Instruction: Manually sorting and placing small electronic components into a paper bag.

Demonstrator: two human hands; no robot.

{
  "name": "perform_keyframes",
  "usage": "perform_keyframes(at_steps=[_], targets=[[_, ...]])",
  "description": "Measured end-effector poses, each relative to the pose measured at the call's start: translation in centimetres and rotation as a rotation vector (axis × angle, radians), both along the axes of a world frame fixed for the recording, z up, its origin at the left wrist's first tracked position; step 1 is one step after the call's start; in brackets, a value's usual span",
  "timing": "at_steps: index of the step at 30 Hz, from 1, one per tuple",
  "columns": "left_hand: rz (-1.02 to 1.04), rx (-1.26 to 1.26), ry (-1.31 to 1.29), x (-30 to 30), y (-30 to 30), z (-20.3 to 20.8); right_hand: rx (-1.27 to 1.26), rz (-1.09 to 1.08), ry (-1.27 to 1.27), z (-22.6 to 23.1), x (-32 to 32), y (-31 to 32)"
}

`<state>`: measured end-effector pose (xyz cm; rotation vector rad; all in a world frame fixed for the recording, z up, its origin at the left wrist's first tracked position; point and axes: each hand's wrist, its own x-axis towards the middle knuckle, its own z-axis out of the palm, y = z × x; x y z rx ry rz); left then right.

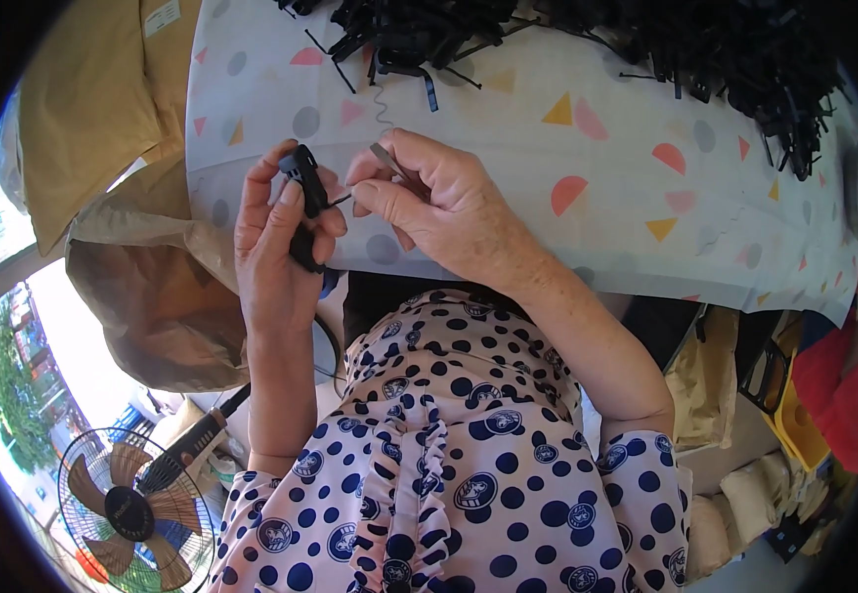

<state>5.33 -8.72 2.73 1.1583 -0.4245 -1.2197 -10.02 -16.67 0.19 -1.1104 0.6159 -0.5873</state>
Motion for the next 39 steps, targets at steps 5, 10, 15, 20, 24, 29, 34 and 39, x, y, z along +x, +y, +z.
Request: perform_keyframes(at_steps=[5, 10, 15, 20, 24, 29, 34, 39], targets=[[-0.128, 0.033, 0.005, -0.7, 0.4, 0.1, 0.114, 0.033, -0.121, -0.4, 0.1, -1.1], [-0.237, 0.073, -0.116, -0.9, 0.5, 0.5, 0.183, 0.119, -0.138, -0.3, -0.1, -1.2], [-0.309, 0.009, -0.476, -1.3, 0.8, 0.4, 0.146, 0.141, -0.052, -0.6, 0.0, -0.4], [-0.308, 0.024, -0.505, -0.9, 1.2, 0.2, -0.068, 0.128, 0.104, 0.7, 0.4, 0.6], [-0.303, 0.048, -0.386, -0.1, 1.4, 0.2, -0.132, 0.124, 0.24, 1.4, 1.0, 1.5], [-0.288, 0.023, -0.388, 0.5, 1.7, -0.2, -0.278, 0.15, 0.288, 1.5, 1.7, 1.8], [-0.259, 0.025, -0.692, 0.6, 2.0, -0.7, -0.317, 0.133, 0.296, 1.6, 2.5, 2.1], [-0.178, 0.07, -0.87, 0.4, 2.2, -1.1, -0.39, 0.037, 0.263, 0.5, 3.8, 2.9]])
